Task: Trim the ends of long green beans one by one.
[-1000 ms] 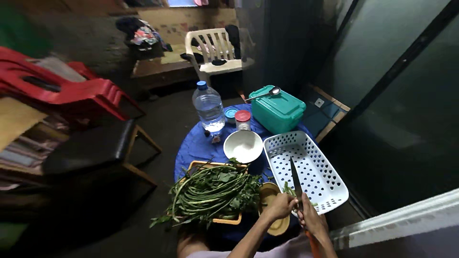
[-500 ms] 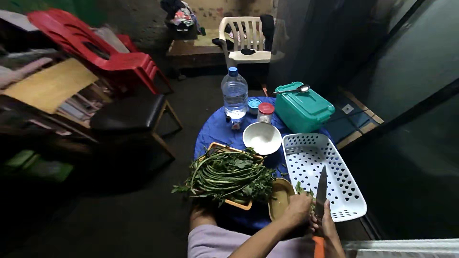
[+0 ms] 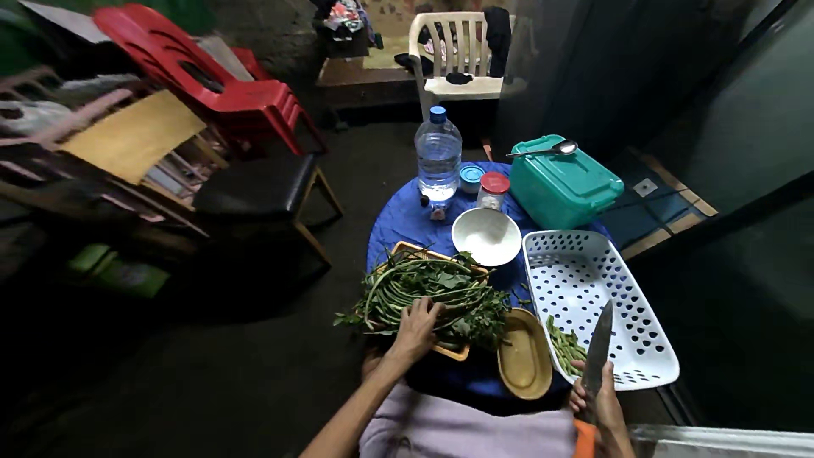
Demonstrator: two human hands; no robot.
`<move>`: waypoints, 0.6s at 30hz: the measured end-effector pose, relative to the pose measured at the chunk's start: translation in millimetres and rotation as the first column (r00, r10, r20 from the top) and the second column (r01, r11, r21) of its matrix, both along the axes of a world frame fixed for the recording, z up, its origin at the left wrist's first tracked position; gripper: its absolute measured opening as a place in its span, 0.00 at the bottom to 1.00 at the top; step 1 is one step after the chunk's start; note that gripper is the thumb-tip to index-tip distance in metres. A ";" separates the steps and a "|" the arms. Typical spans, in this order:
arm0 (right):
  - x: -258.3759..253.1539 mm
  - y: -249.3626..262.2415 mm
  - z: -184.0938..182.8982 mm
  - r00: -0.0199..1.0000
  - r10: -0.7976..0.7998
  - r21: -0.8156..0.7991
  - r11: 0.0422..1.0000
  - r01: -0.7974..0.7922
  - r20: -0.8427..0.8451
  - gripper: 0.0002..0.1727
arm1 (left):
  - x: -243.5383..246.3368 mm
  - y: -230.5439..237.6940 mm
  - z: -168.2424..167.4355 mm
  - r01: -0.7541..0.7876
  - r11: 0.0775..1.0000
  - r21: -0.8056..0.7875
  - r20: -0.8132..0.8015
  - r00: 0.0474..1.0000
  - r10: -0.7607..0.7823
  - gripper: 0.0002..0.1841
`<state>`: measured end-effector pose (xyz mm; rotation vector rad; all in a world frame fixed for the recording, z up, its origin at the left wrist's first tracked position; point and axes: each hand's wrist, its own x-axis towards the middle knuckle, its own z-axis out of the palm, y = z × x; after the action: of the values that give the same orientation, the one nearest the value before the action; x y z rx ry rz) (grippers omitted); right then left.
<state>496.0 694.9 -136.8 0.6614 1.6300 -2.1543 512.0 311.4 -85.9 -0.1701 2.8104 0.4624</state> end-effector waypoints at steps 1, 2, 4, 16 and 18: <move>0.9 -3.8 2.4 1.000 -0.001 -0.003 1.000 0.001 0.013 0.50 | -0.9 -9.8 -3.6 0.025 0.999 -0.030 -0.004 1.000 -0.025 0.32; 1.5 -7.5 5.3 1.000 -0.001 -0.004 1.000 0.001 0.022 0.49 | -3.5 -19.1 -6.7 0.053 0.998 -0.046 -0.029 0.998 -0.055 0.31; 2.2 -13.0 9.9 1.000 0.004 0.000 1.000 -0.004 0.028 0.49 | -12.8 -34.0 -9.3 0.088 0.995 -0.056 -0.104 0.990 -0.094 0.29; 10.2 -13.9 11.5 0.999 0.027 0.011 1.000 -0.027 0.017 0.49 | 14.7 15.0 -16.9 0.268 0.963 -0.023 -0.127 0.955 -0.269 0.14; 12.5 -15.3 13.2 1.000 0.016 0.013 1.000 -0.016 0.024 0.49 | 18.6 30.0 -22.8 0.220 0.975 -0.012 -0.011 0.975 -0.220 0.23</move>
<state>508.5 679.6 -123.6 0.6732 1.6334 -2.1184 530.6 341.5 -108.8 0.1416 2.7998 0.3975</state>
